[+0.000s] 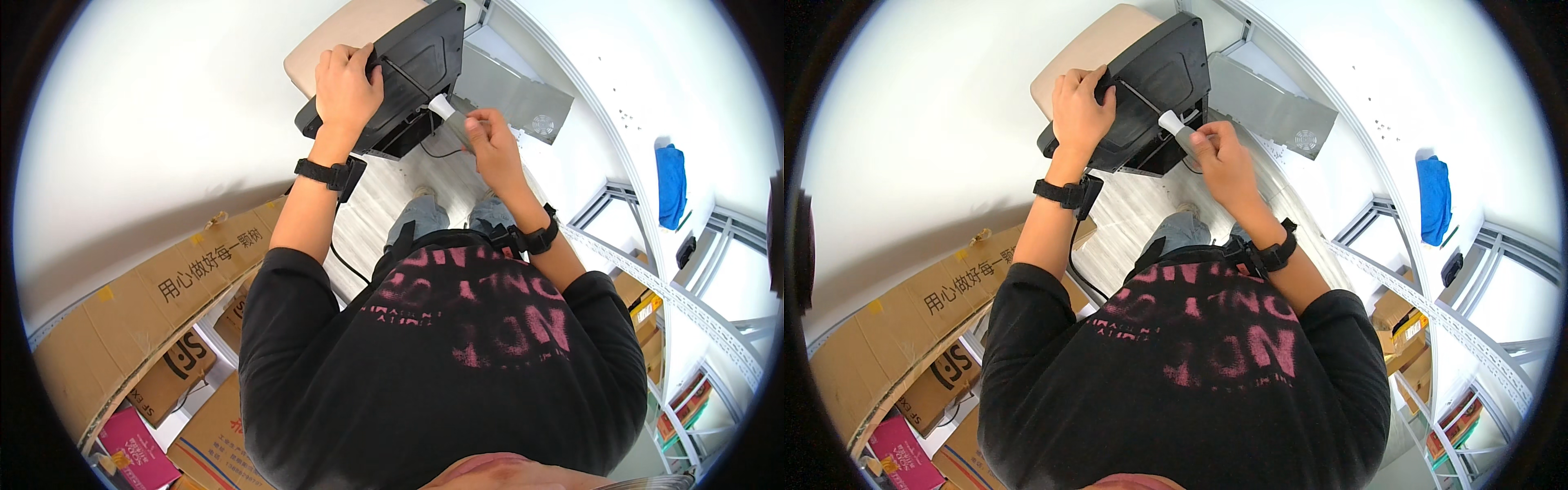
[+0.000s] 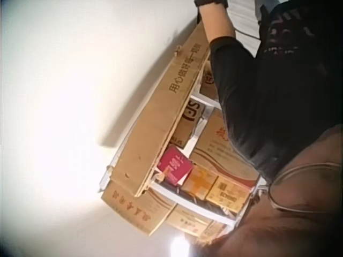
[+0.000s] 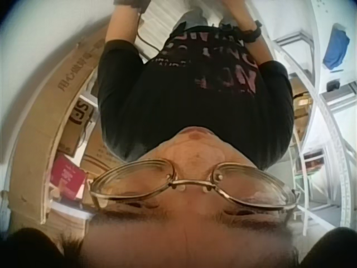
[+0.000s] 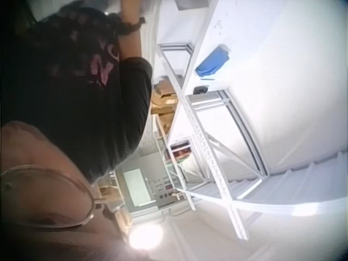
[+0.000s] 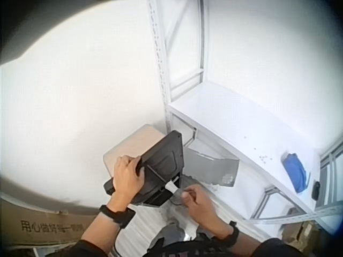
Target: The person assembles a wall-mounted electronic device by attaching a black plastic cover and a metal backplate. They use a screwdriver to secure multiple screws into the device and then attach the backplate, aligning it with the mounting holes.
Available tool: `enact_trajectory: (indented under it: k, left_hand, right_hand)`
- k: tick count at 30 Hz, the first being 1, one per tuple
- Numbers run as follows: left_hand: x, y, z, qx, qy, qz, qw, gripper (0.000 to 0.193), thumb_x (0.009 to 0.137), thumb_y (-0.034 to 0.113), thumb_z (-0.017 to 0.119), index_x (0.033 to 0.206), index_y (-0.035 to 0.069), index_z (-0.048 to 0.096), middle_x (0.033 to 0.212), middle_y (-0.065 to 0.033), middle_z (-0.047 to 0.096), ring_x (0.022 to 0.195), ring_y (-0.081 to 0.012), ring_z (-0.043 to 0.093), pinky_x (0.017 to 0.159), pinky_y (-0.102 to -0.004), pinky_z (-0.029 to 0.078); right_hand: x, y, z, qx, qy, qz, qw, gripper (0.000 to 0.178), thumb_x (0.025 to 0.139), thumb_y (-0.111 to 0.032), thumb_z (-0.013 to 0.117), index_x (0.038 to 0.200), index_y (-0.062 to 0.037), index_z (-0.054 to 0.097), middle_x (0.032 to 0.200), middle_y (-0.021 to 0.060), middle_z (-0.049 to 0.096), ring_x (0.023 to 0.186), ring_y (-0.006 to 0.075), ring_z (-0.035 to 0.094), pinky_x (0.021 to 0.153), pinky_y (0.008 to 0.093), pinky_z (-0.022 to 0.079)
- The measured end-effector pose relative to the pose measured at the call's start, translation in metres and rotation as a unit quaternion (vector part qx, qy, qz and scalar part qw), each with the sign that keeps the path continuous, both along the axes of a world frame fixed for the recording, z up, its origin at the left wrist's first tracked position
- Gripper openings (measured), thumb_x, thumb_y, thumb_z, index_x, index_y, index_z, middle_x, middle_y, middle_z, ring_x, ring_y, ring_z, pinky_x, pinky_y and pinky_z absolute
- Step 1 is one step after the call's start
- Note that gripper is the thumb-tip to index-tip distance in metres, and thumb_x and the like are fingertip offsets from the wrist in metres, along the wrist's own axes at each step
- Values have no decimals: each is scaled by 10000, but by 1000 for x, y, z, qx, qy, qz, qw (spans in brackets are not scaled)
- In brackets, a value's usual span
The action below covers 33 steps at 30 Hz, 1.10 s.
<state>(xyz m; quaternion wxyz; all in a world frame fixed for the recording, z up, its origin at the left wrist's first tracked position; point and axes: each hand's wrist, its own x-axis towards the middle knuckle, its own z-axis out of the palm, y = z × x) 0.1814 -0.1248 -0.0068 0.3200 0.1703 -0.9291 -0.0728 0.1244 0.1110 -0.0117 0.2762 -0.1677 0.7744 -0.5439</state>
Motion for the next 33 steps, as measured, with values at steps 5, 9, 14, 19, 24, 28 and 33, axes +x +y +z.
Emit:
enact_trajectory:
  k: [5,9,14,19,24,28,33]
  left_hand:
    - [0,2,1,0,9,-5,1000,315,682,106,728,994,68,696,868,-70,584,826,-265,533,757,-358,456]
    - [1,1,-1,-8,21,-7,1000,316,676,102,728,989,65,697,859,-70,584,814,-264,533,747,-358,454]
    - [1,0,-3,-8,25,-9,1000,321,672,97,728,989,63,696,866,-70,587,803,-265,535,743,-358,453]
    - [1,2,-2,-10,20,-7,1000,322,674,98,727,992,64,694,868,-71,586,805,-264,532,744,-358,452]
    - [1,5,-2,-13,23,-6,1000,316,681,104,724,994,66,693,867,-70,583,813,-263,528,744,-358,450]
    - [3,6,0,-18,19,-7,1000,316,683,103,724,995,65,693,869,-66,583,818,-259,529,749,-356,448]
    - [2,6,-1,-15,21,-8,1000,319,682,104,725,997,66,694,872,-60,584,824,-256,530,755,-353,445]
  right_hand:
    - [1,3,-19,-20,124,-13,992,424,751,-176,736,1087,-46,513,952,131,578,891,240,578,735,335,465]
    - [2,4,-11,-19,64,-32,997,396,777,-180,718,1086,-42,512,941,127,572,890,239,581,738,338,466]
    - [-1,3,1,-24,-64,-30,997,393,802,-222,706,1090,-39,512,941,127,572,883,240,586,744,341,468]
    - [5,4,-15,-33,135,-17,990,419,797,-239,714,1102,-35,511,956,132,581,879,227,588,746,343,471]
    - [4,7,-15,-55,7,-46,997,423,768,-218,736,1080,-37,514,980,128,594,856,212,580,728,333,467]
    - [-4,8,-2,-37,-143,-23,989,415,758,-177,739,1074,-37,511,977,119,591,728,183,579,642,297,469]
    - [8,5,-15,-50,170,-7,984,362,811,-114,684,1106,-27,494,933,94,564,615,140,563,553,264,461]
